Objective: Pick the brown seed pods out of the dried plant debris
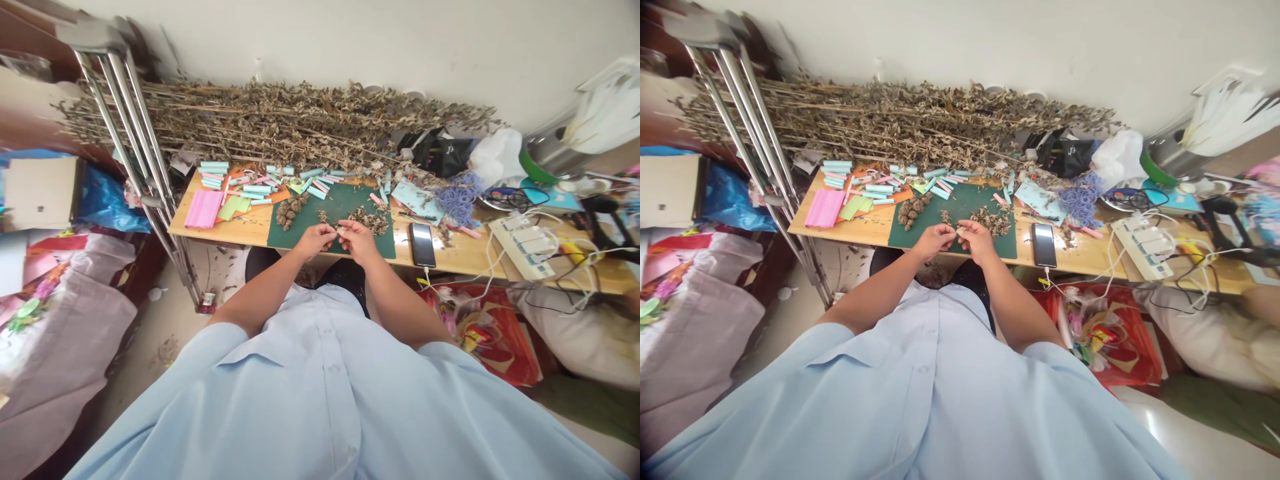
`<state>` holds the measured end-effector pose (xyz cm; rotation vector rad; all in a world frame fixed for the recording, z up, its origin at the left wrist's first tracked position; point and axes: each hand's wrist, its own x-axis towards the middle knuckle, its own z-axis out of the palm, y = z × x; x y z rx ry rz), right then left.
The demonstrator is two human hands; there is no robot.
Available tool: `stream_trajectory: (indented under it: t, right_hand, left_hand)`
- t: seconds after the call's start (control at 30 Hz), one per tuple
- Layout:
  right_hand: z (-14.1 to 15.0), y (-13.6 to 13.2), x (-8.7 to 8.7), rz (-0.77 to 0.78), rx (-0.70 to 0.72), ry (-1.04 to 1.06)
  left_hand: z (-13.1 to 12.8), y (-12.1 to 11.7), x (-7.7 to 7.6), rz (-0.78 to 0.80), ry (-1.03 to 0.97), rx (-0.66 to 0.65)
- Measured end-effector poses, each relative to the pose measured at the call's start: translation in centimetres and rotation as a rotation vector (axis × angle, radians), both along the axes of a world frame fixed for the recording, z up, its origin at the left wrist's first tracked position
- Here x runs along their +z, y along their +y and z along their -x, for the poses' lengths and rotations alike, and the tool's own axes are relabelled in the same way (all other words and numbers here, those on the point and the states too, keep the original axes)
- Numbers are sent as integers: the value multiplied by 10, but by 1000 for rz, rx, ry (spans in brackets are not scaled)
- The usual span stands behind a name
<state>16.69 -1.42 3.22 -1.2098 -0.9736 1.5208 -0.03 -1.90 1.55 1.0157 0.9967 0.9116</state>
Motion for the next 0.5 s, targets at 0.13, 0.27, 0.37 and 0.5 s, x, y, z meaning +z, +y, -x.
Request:
stream_trajectory:
  t: [0.13, 0.27, 0.37, 0.5]
  right_hand:
    - [-4, 6, 3, 20, 6, -29]
    - [-5, 10, 5, 30, 9, -45]
    - [-4, 12, 6, 32, 3, -57]
    - [-2, 12, 7, 33, -40, -59]
  left_hand:
    - [-1, 0, 3, 29, 8, 11]
    - [-3, -1, 7, 54, -2, 38]
    - [-4, -1, 6, 52, -12, 40]
    - [-4, 0, 3, 35, -13, 41]
